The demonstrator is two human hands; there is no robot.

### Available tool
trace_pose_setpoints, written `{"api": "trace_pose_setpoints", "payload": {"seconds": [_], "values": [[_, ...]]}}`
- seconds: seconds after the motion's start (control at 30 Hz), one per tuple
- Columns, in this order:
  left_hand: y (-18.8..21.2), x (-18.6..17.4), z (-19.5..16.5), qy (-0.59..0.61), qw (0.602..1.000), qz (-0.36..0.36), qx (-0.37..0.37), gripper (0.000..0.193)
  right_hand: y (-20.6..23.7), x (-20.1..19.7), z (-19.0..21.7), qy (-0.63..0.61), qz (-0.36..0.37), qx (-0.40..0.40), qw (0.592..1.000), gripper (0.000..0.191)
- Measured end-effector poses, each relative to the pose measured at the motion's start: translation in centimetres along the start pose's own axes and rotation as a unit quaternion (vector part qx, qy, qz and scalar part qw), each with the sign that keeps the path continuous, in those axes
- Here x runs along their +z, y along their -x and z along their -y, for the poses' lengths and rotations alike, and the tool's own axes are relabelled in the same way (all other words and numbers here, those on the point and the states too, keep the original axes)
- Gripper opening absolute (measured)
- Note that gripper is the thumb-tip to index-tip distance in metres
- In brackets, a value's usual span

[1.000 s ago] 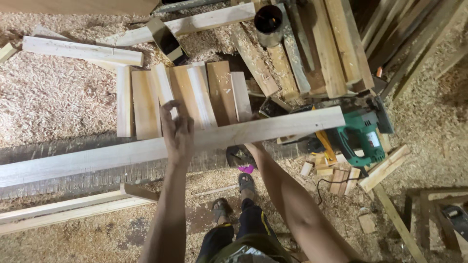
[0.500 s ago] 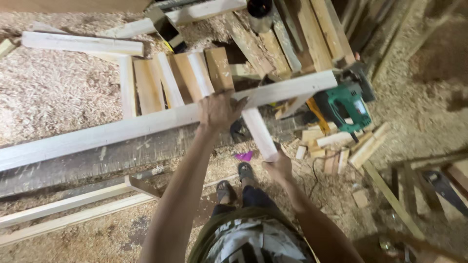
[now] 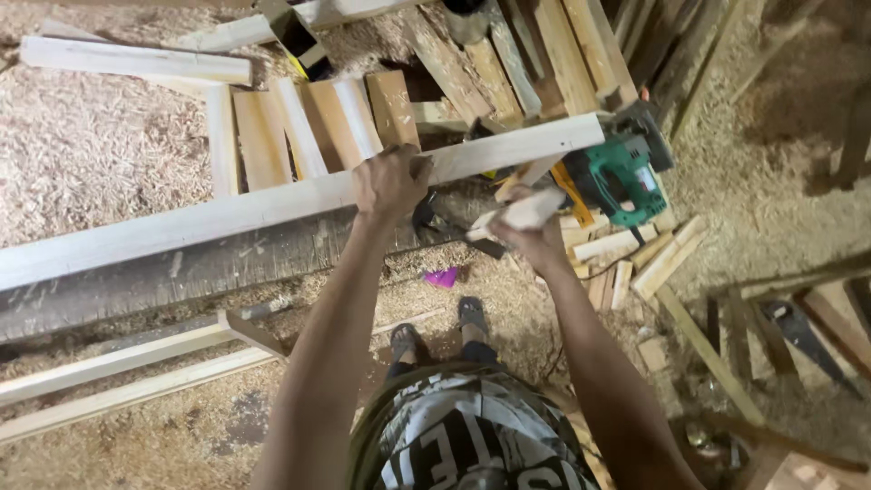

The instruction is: The person hammers nails into a long wooden rail resting on a workbench, positioning small nails with one hand and driving them in with a hammer held in the other. They repeatedly reposition the rail and hammer nails at different points along it, occasionally steadying the wood with their free hand.

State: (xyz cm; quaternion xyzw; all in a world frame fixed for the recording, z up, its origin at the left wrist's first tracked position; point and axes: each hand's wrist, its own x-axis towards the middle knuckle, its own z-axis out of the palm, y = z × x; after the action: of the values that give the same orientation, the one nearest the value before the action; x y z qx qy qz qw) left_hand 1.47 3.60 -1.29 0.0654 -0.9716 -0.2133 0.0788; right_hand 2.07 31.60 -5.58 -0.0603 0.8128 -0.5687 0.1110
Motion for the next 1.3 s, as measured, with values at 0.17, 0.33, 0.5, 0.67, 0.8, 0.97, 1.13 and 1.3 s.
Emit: {"api": "trace_pose_setpoints", "payload": {"seconds": [0.17, 0.33, 0.5, 0.67, 0.8, 0.97, 1.13, 1.3], "values": [[-0.1, -0.9, -0.9, 0.011, 1.000, -0.006, -0.016, 0.026, 2.1, 1.0, -2.3, -0.003, -0.050, -0.364, 0.930, 0.056], [0.6, -1.4, -1.5, -0.006, 0.997, -0.073, -0.003, 0.026, 3.0, 2.0, -5.6, -0.023, -0.055, -0.361, 0.931, 0.061], [0.9, -1.7, -1.4, 0.006, 0.997, -0.076, -0.006, 0.023, 4.3, 2.4, -5.2, -0.057, -0.054, -0.340, 0.937, 0.066], [0.6, -1.1, -0.2, 0.033, 0.994, -0.102, 0.008, 0.023, 3.7, 3.2, -3.0, 0.012, -0.101, -0.428, 0.898, 0.066], [0.6, -0.2, 0.7, 0.126, 0.990, -0.057, 0.006, 0.026, 2.2, 3.0, -0.2, -0.060, -0.069, -0.390, 0.916, 0.072], [0.8, -1.3, 1.6, 0.114, 0.989, -0.042, 0.079, 0.034, 1.9, 1.7, 5.1, -0.172, 0.006, -0.363, 0.916, 0.069], [0.8, -2.1, 1.1, 0.106, 0.990, 0.085, 0.049, 0.039, 1.4, -1.0, 9.4, -0.213, 0.074, -0.295, 0.928, 0.069], [0.5, -1.8, 0.9, 0.121, 0.987, 0.098, 0.050, 0.023, 0.8, -3.2, 11.3, -0.185, 0.080, -0.323, 0.925, 0.066]]}}
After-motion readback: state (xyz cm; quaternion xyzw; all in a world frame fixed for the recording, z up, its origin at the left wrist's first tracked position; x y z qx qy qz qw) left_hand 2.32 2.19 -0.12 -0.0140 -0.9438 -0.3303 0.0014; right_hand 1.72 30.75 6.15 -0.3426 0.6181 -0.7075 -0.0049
